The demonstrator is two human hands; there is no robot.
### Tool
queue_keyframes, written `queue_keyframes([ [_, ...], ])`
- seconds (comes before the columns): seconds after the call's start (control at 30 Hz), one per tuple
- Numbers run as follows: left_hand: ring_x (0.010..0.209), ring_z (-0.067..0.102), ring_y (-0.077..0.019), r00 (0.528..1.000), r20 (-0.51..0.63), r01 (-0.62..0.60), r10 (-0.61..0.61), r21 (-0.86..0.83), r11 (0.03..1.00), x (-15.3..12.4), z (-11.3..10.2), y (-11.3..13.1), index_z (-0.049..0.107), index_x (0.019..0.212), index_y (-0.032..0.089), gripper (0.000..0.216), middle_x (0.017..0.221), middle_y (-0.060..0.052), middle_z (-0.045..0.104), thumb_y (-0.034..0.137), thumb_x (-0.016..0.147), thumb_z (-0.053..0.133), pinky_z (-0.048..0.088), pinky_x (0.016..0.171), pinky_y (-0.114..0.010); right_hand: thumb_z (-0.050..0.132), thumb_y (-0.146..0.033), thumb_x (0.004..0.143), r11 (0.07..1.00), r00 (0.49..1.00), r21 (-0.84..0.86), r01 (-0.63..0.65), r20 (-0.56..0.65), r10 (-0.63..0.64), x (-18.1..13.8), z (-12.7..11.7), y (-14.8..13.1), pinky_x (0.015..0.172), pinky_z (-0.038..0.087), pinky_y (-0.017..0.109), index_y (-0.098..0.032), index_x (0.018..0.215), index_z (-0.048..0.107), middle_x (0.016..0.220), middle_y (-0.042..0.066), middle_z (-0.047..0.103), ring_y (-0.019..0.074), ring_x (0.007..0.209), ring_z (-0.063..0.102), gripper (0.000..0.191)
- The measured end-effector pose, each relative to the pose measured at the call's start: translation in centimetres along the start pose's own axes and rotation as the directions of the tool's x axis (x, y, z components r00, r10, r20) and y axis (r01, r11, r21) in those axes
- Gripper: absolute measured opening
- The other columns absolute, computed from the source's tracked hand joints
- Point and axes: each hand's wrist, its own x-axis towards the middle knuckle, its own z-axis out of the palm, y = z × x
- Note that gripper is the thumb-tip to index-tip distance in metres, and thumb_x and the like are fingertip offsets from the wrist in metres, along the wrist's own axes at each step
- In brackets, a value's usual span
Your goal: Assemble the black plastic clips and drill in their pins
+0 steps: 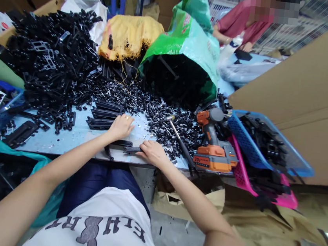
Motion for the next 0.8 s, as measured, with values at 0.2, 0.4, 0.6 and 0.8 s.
queue_keyframes([
  [0.2, 0.094, 0.057, -0.0289, 0.988, 0.032, 0.153, -0.153, -0.005, 0.988, 8.6, 1.4, 0.5, 0.063, 0.088, 0.002, 0.027, 0.092, -0.022, 0.063, 0.001, 0.081, 0.037, 0.043, 0.077, -0.039, 0.034, -0.041, 0.094, 0.987, 0.985, 0.037, -0.159, -0.064, 0.161, -0.5, 0.1, 1.1, 0.073, 0.033, 0.03, -0.017, 0.103, 0.059, 0.093, 0.008, 0.06, 0.0192, 0.088, 0.048, 0.036],
  [0.4, 0.093, 0.059, -0.0177, 0.975, -0.175, 0.093, -0.137, -0.238, 0.967, 2.3, 0.4, -0.6, 0.061, 0.097, 0.015, 0.02, 0.098, -0.008, 0.062, 0.014, 0.086, 0.044, 0.046, 0.08, -0.029, 0.036, -0.019, 0.091, 0.872, 0.875, -0.08, -0.483, -0.062, 0.479, 5.6, -0.5, 5.2, 0.075, 0.033, 0.032, -0.013, 0.107, 0.057, 0.101, 0.013, 0.059, 0.0237, 0.096, 0.046, 0.027],
  [0.6, 0.086, 0.059, -0.0156, 0.82, -0.329, 0.201, -0.467, -0.599, 0.775, -10.8, -0.7, -3.8, 0.06, 0.099, 0.021, 0.018, 0.095, -0.006, 0.061, 0.028, 0.088, 0.047, 0.052, 0.072, -0.03, 0.042, -0.02, 0.083, 0.904, 0.905, -0.058, -0.425, -0.071, 0.42, 6.7, -0.3, 5.5, 0.069, 0.04, 0.029, -0.012, 0.094, 0.061, 0.088, 0.011, 0.063, 0.0209, 0.082, 0.058, 0.024],
  [0.8, 0.099, 0.055, -0.0173, 0.723, -0.399, 0.355, -0.563, -0.486, 0.799, -14.7, -3.7, -9.4, 0.056, 0.109, 0.025, 0.023, 0.118, -0.008, 0.055, 0.034, 0.089, 0.048, 0.049, 0.083, -0.037, 0.037, -0.051, 0.081, 0.93, 0.85, 0.292, -0.223, -0.408, 0.332, 6.4, 1.6, 6.2, 0.062, 0.052, 0.032, -0.017, 0.096, 0.062, 0.087, 0.008, 0.068, 0.0223, 0.071, 0.066, 0.044],
])
